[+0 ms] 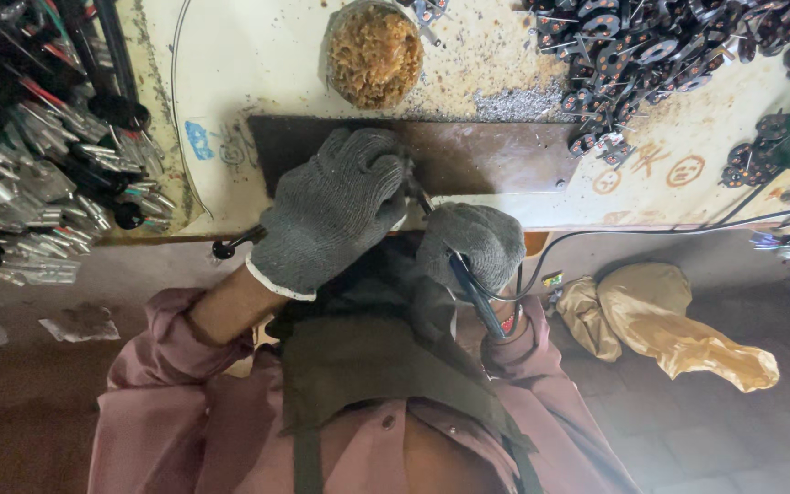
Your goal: The person solders wires onto small components at a workbench. Holding a component and wire in one gloved hand, they apply a soldering iron with the other hand to attach the wire, then set the finished piece aside and pick up the next component, repeating the process.
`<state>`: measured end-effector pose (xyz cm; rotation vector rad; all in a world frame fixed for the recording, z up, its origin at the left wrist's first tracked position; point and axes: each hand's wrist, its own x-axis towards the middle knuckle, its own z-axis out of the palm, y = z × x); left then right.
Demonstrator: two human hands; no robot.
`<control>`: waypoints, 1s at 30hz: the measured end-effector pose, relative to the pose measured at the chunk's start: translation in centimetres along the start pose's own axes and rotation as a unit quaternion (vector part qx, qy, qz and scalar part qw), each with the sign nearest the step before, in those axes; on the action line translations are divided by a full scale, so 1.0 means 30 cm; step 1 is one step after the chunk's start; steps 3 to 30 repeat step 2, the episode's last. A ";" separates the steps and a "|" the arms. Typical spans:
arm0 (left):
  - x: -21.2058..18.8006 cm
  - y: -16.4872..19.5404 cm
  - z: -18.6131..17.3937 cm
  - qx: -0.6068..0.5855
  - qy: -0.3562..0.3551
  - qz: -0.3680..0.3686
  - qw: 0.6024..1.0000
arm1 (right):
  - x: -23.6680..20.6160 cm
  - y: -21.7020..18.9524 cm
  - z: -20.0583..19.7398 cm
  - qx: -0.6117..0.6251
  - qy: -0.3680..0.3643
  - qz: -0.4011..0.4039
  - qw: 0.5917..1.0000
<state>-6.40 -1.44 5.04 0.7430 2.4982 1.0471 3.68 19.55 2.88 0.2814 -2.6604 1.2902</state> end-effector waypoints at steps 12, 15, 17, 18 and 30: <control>-0.009 0.000 0.001 -0.002 -0.011 -0.006 1.000 | -0.032 0.003 0.004 -0.016 -0.002 0.017 1.000; -0.009 0.000 0.001 -0.002 -0.011 -0.006 1.000 | -0.032 0.003 0.004 -0.016 -0.002 0.017 1.000; -0.009 0.000 0.001 -0.002 -0.011 -0.006 1.000 | -0.032 0.003 0.004 -0.016 -0.002 0.017 1.000; -0.009 0.000 0.001 -0.002 -0.011 -0.006 1.000 | -0.032 0.003 0.004 -0.016 -0.002 0.017 1.000; -0.009 0.000 0.001 -0.002 -0.011 -0.006 1.000 | -0.032 0.003 0.004 -0.016 -0.002 0.017 1.000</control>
